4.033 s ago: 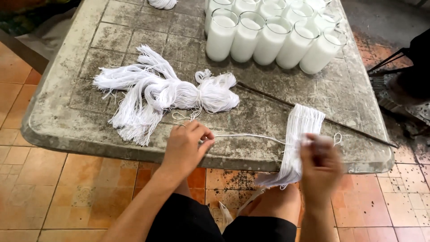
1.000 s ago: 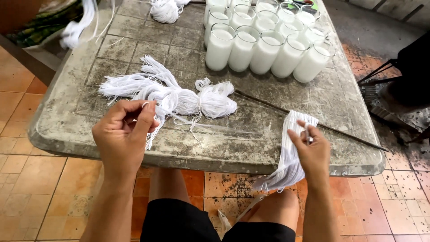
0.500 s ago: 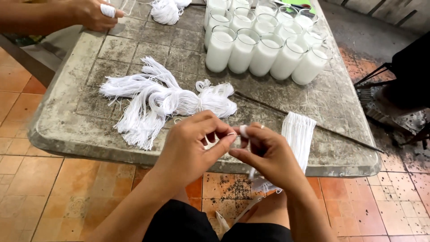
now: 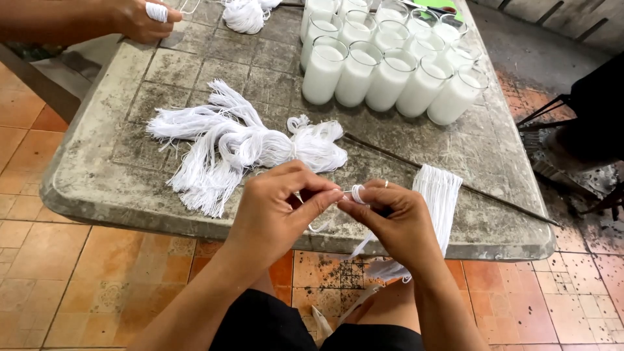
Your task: Tying white fringe bundles and sliding them onto a metal rod at a candle production station.
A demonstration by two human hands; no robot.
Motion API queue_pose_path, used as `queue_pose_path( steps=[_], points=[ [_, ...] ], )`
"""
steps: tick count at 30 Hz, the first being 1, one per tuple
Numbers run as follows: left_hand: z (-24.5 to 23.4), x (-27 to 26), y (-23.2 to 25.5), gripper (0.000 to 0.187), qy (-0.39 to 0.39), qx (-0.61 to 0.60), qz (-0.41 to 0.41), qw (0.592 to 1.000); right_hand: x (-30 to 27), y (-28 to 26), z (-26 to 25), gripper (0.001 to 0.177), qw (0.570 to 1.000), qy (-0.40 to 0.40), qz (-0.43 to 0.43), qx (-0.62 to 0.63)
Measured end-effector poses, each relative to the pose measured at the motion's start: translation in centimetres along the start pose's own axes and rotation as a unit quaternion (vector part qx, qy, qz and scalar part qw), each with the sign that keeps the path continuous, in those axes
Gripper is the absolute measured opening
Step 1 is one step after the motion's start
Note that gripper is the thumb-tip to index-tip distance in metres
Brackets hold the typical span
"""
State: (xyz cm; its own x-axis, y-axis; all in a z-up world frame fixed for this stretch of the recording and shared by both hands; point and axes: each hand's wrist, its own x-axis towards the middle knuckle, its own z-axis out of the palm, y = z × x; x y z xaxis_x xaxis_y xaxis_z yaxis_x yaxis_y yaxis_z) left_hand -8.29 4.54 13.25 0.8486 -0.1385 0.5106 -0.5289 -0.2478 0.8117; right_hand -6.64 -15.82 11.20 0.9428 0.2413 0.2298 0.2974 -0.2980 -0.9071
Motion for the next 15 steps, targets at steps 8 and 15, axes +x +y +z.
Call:
queue_pose_path(
  steps=[8, 15],
  points=[
    [9.5, -7.4, -2.7, 0.021, 0.03, -0.69, -0.378, 0.616, -1.6, -4.0, -0.2, 0.016, 0.989, 0.029, -0.13, -0.062],
    [8.3, -3.9, -0.7, 0.011, 0.078, -0.461, -0.015, 0.884, -5.6, -2.4, -2.1, 0.009, 0.992, 0.034, -0.069, 0.098]
  ],
)
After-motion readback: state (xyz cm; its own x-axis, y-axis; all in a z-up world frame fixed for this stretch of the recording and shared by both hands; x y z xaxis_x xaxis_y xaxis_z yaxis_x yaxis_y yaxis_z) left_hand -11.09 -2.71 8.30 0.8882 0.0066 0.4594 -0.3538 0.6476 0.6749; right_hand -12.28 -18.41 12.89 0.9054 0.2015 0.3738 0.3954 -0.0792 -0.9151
